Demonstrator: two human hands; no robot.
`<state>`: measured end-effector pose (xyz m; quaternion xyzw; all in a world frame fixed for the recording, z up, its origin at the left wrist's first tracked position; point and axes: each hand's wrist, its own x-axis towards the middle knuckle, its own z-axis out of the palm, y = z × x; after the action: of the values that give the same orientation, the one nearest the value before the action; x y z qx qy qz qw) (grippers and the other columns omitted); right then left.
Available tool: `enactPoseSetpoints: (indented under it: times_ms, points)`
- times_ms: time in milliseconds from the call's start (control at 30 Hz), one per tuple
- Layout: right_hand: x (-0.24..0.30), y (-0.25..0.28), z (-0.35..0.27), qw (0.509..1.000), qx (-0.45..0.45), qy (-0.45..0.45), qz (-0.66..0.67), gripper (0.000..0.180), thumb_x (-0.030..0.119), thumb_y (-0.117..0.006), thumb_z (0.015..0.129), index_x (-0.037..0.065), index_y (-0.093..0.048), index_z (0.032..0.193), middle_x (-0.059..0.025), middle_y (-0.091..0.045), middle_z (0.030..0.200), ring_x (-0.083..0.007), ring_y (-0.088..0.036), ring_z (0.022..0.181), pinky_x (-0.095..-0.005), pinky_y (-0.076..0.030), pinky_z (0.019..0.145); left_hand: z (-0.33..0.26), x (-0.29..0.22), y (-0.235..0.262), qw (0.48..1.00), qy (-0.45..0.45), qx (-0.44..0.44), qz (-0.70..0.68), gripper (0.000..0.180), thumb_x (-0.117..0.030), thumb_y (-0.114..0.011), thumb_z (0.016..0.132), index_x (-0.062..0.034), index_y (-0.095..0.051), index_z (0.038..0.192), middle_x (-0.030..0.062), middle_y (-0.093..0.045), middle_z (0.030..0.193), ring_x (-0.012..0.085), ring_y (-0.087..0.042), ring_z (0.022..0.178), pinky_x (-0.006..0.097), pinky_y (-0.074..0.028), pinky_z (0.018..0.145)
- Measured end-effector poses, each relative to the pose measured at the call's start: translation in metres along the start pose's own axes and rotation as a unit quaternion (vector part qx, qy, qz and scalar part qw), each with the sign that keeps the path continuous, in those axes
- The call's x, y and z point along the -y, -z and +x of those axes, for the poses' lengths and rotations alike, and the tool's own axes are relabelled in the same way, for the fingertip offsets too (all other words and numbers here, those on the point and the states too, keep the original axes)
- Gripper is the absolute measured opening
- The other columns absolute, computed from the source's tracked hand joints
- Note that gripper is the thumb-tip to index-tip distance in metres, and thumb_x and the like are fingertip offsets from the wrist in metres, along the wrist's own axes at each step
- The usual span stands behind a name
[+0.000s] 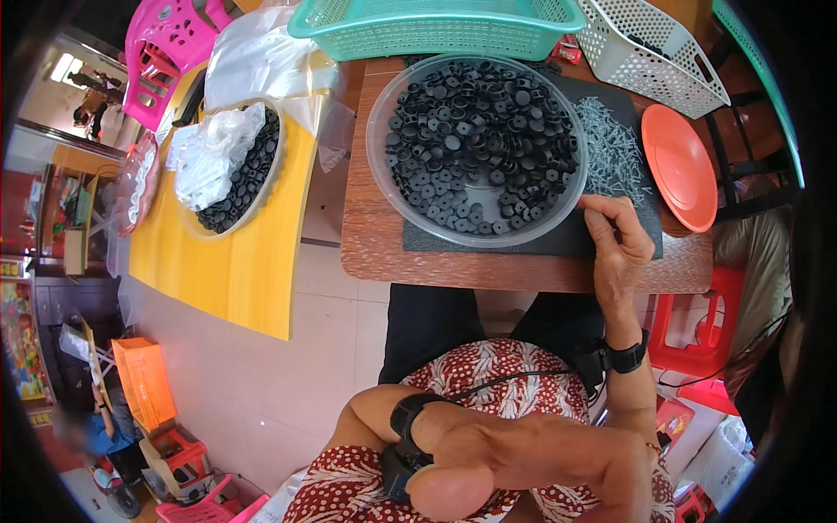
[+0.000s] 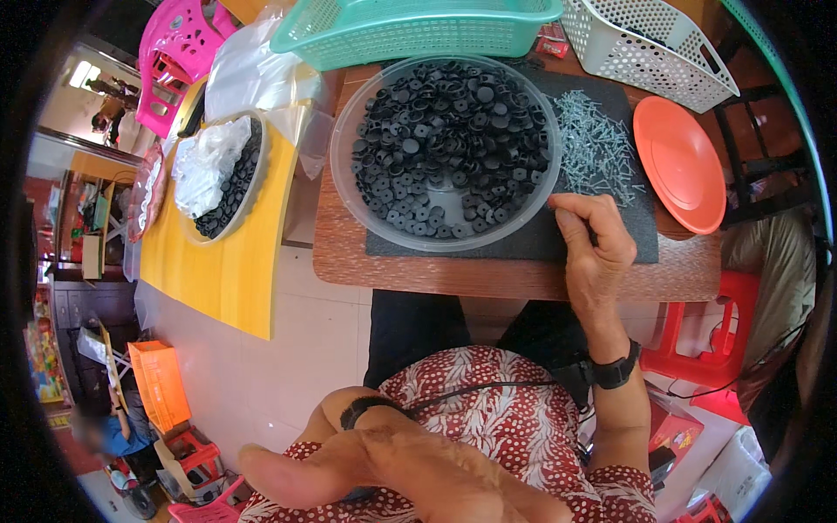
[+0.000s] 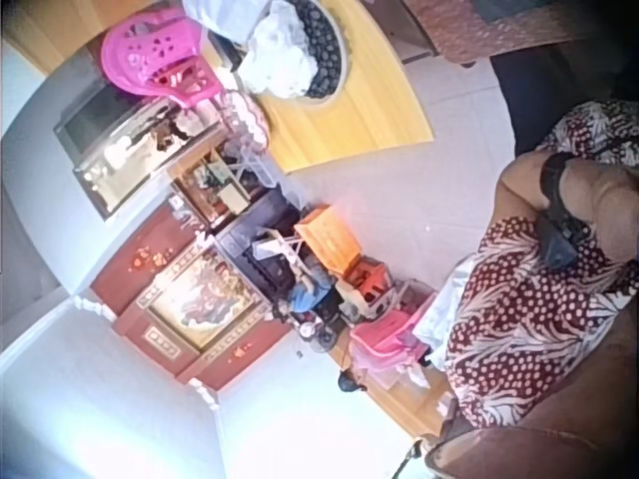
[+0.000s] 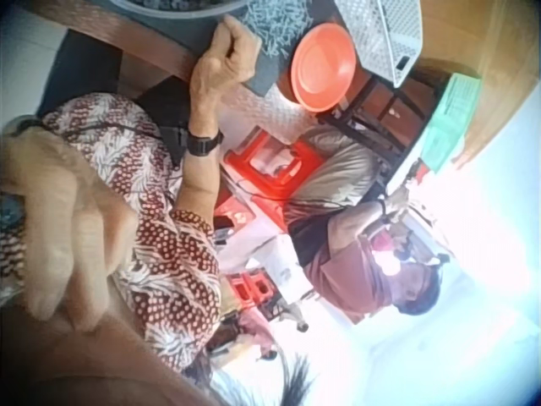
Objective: Assembling small black plastic parts by inserting small metal pins.
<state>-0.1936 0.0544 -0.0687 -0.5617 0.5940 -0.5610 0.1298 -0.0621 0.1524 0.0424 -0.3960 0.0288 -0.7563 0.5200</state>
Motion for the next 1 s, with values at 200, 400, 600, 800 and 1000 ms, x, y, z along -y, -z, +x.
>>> enactPoseSetpoints:
  times_ms: [200,400,600,800,1000]
  points:
    - [0.002,-0.001,0.000,1.000,0.007,-0.008,-0.006,0.012,-0.005,-0.061,0.081,0.000,-0.066,0.091,-0.0044,-0.060,0.078,-0.0116,-0.053,0.072,-0.0226,-0.042,0.064,0.031,-0.031,-0.002,0.989,0.135,0.029,-0.046,0.079,-0.061,-0.045,0.087,0.0140,-0.041,0.112,0.0157,-0.050,0.091,0.0130,-0.044,0.063,0.030,-0.039,0.055]
    - [0.005,0.002,0.001,0.999,0.010,-0.022,-0.024,0.012,-0.005,-0.062,0.081,0.000,-0.066,0.090,-0.0052,-0.061,0.079,-0.0125,-0.054,0.073,-0.0231,-0.042,0.064,0.034,-0.042,-0.022,0.978,0.176,-0.089,0.074,0.078,-0.060,-0.040,0.089,0.0141,-0.042,0.112,0.0210,-0.051,0.099,0.0191,-0.051,0.079,0.033,-0.042,0.065]
    - [0.002,-0.001,0.001,1.000,0.010,0.002,-0.021,0.011,-0.005,-0.062,0.080,0.000,-0.066,0.090,-0.0047,-0.060,0.078,-0.0124,-0.054,0.071,-0.0235,-0.042,0.063,0.007,0.010,0.001,0.999,-0.027,-0.008,0.021,0.095,-0.067,-0.053,0.081,0.0166,-0.034,0.121,0.0292,-0.048,0.117,0.0315,-0.054,0.103,0.040,-0.044,0.083]
    - [0.001,-0.001,0.001,1.000,0.005,-0.005,-0.016,0.012,-0.006,-0.062,0.080,0.000,-0.066,0.090,-0.0041,-0.059,0.077,-0.0116,-0.053,0.070,-0.0225,-0.041,0.062,0.016,0.013,-0.008,0.998,-0.054,-0.022,-0.012,0.097,-0.067,-0.052,0.080,0.0174,-0.030,0.123,0.0320,-0.047,0.118,0.0386,-0.048,0.117,0.048,-0.042,0.094]
    - [0.004,-0.001,0.001,1.000,0.010,-0.010,-0.009,0.012,-0.006,-0.061,0.080,-0.001,-0.066,0.090,-0.0042,-0.059,0.078,-0.0108,-0.053,0.070,-0.0218,-0.041,0.062,0.026,-0.011,-0.003,0.999,0.031,-0.012,-0.031,0.096,-0.068,-0.049,0.081,0.0173,-0.031,0.121,0.0303,-0.050,0.115,0.0387,-0.049,0.116,0.048,-0.041,0.094]
